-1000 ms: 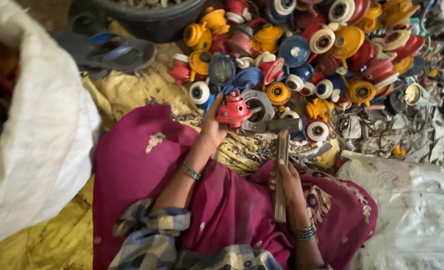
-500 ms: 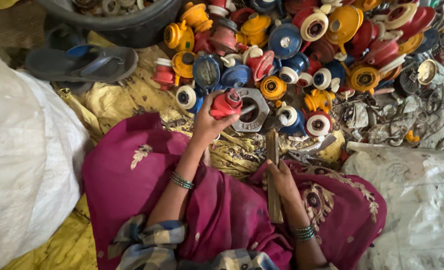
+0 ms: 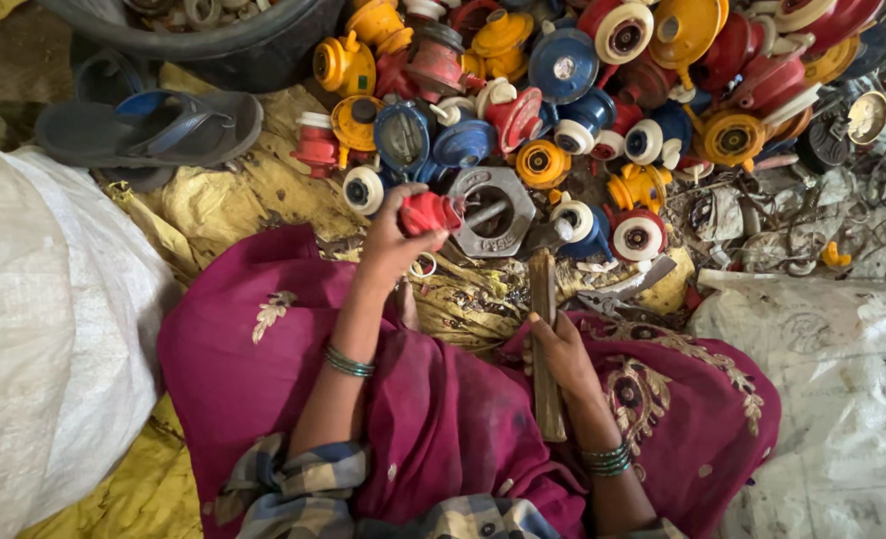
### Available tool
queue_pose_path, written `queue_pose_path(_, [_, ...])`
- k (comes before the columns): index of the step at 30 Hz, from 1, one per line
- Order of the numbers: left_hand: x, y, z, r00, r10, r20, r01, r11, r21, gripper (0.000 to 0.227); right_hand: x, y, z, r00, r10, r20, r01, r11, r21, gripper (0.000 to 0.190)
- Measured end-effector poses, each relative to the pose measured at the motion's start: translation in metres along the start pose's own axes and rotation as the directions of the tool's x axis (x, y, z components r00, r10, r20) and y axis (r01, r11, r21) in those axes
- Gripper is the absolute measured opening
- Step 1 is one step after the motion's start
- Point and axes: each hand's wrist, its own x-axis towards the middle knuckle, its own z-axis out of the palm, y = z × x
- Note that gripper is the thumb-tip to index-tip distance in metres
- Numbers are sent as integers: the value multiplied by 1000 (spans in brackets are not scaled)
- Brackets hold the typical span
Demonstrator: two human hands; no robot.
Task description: The person sits on the floor and uses a hammer to strike small colorful plastic objects placed on a metal base, breaking them apart. The person repeatedly picks up objects, positions them, and strikes them with the hammer, then discards the broken pieces.
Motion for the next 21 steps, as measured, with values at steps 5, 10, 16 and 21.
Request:
queue_pose_path(5, [2, 9, -3, 987, -111, 118, 156, 845, -512, 77, 0, -3, 2, 1000, -5, -6, 5, 1000, -9, 25])
queue_pose_path(10, [-6, 25, -1, 973, 38, 229, 128, 735, -665, 88, -2, -5, 3, 1000, -14, -6, 14, 1000, -8, 27])
queue_pose_path(16, [-10, 39, 0, 968, 15, 250, 142, 789, -598, 94, -4, -10, 4, 1000, -2, -5, 2, 1000, -30, 29])
queue_pose_path(21, [-12, 49, 1, 973, -19, 231, 131, 868, -479, 92, -7, -13, 5, 1000, 3, -2, -3, 999, -46, 29])
